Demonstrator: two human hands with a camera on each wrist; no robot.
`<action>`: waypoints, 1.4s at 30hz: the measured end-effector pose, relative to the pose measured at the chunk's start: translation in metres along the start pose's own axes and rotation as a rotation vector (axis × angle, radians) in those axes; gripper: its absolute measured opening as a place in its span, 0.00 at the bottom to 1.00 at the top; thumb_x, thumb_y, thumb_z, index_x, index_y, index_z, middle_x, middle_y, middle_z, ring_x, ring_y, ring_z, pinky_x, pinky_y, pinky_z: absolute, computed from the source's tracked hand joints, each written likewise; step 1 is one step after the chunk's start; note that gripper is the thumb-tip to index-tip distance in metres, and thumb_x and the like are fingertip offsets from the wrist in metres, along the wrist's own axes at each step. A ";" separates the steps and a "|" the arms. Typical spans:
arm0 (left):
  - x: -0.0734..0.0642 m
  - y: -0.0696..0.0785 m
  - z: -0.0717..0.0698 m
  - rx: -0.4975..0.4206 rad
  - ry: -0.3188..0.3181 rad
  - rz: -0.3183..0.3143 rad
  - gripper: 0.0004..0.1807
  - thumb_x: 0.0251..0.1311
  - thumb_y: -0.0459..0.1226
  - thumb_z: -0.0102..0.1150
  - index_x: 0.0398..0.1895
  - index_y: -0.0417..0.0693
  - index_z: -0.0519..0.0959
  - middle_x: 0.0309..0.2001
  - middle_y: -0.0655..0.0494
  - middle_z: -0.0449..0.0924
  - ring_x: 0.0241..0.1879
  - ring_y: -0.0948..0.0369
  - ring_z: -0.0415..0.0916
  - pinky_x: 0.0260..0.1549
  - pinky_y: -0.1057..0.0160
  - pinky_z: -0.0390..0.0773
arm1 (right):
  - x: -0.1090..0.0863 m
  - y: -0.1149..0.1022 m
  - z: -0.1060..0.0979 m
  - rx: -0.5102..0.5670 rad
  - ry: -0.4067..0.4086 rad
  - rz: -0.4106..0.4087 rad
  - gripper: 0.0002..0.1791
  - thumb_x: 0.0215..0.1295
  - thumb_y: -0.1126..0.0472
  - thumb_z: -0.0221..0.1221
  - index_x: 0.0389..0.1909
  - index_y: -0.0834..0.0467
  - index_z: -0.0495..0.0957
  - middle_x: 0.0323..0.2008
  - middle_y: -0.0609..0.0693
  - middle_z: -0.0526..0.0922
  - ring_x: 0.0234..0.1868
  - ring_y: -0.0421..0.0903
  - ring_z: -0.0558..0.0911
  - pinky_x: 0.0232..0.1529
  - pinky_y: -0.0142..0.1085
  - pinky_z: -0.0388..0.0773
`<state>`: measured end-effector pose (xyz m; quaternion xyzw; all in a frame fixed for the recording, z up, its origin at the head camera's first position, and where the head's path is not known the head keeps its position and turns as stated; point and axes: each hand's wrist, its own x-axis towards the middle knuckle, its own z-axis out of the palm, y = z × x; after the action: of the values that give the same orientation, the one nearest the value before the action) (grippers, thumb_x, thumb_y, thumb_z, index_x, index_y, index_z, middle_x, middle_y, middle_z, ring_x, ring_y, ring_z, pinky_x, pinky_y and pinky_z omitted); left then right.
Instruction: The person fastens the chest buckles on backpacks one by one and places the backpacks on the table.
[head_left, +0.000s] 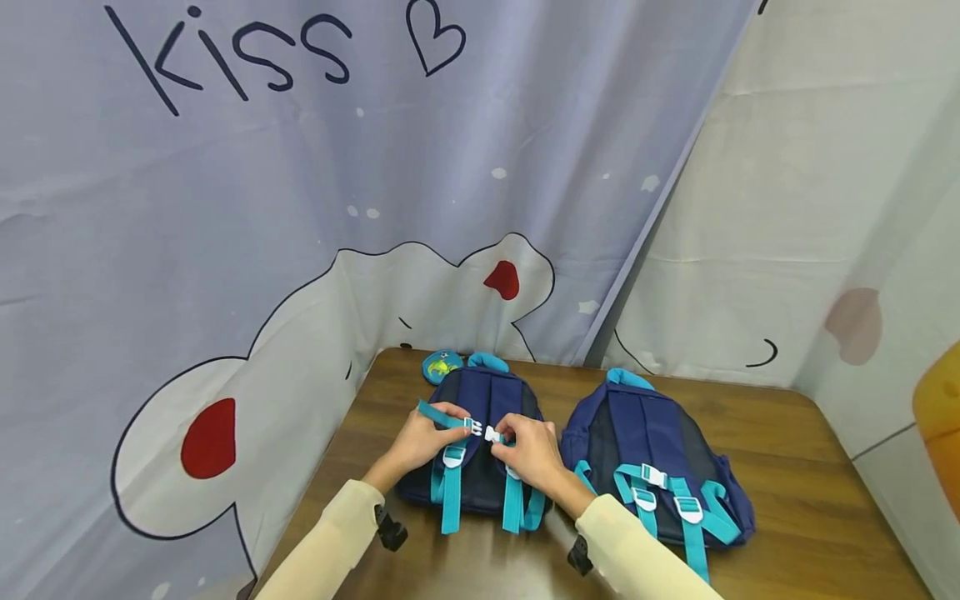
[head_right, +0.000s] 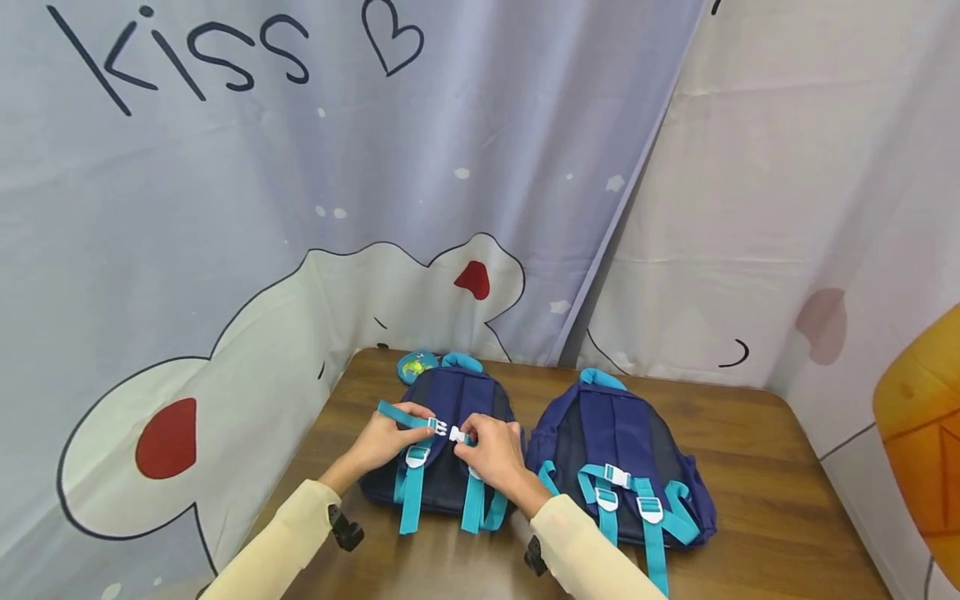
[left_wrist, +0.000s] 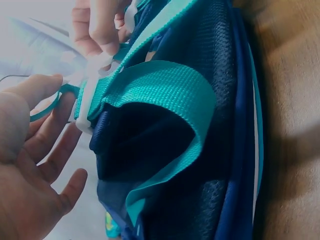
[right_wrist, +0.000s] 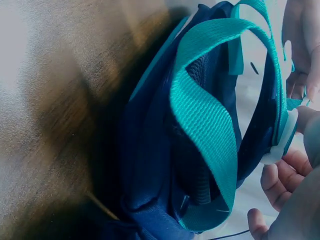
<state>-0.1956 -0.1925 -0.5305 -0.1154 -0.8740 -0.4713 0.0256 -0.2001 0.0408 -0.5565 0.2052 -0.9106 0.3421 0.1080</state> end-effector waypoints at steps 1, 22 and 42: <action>0.000 -0.001 0.001 -0.006 -0.003 0.003 0.12 0.62 0.40 0.76 0.46 0.49 0.88 0.46 0.54 0.90 0.43 0.61 0.83 0.42 0.64 0.81 | 0.000 0.000 0.000 -0.004 0.002 -0.001 0.08 0.56 0.56 0.74 0.34 0.46 0.85 0.29 0.37 0.84 0.32 0.38 0.81 0.44 0.42 0.64; -0.001 -0.004 0.005 -0.013 -0.051 0.002 0.12 0.64 0.40 0.75 0.47 0.47 0.89 0.46 0.53 0.90 0.39 0.62 0.79 0.38 0.66 0.78 | 0.000 -0.002 0.001 -0.012 0.023 -0.045 0.13 0.59 0.56 0.74 0.45 0.51 0.89 0.33 0.40 0.88 0.35 0.40 0.84 0.45 0.44 0.66; 0.000 -0.013 0.015 0.006 -0.051 0.042 0.08 0.66 0.39 0.72 0.46 0.52 0.90 0.44 0.59 0.91 0.42 0.62 0.83 0.44 0.63 0.81 | 0.001 0.002 -0.002 -0.002 0.065 -0.134 0.15 0.59 0.58 0.78 0.46 0.52 0.87 0.34 0.45 0.89 0.36 0.44 0.86 0.53 0.49 0.67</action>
<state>-0.1977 -0.1870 -0.5489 -0.1456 -0.8730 -0.4652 0.0136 -0.2016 0.0431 -0.5561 0.2542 -0.8912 0.3398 0.1601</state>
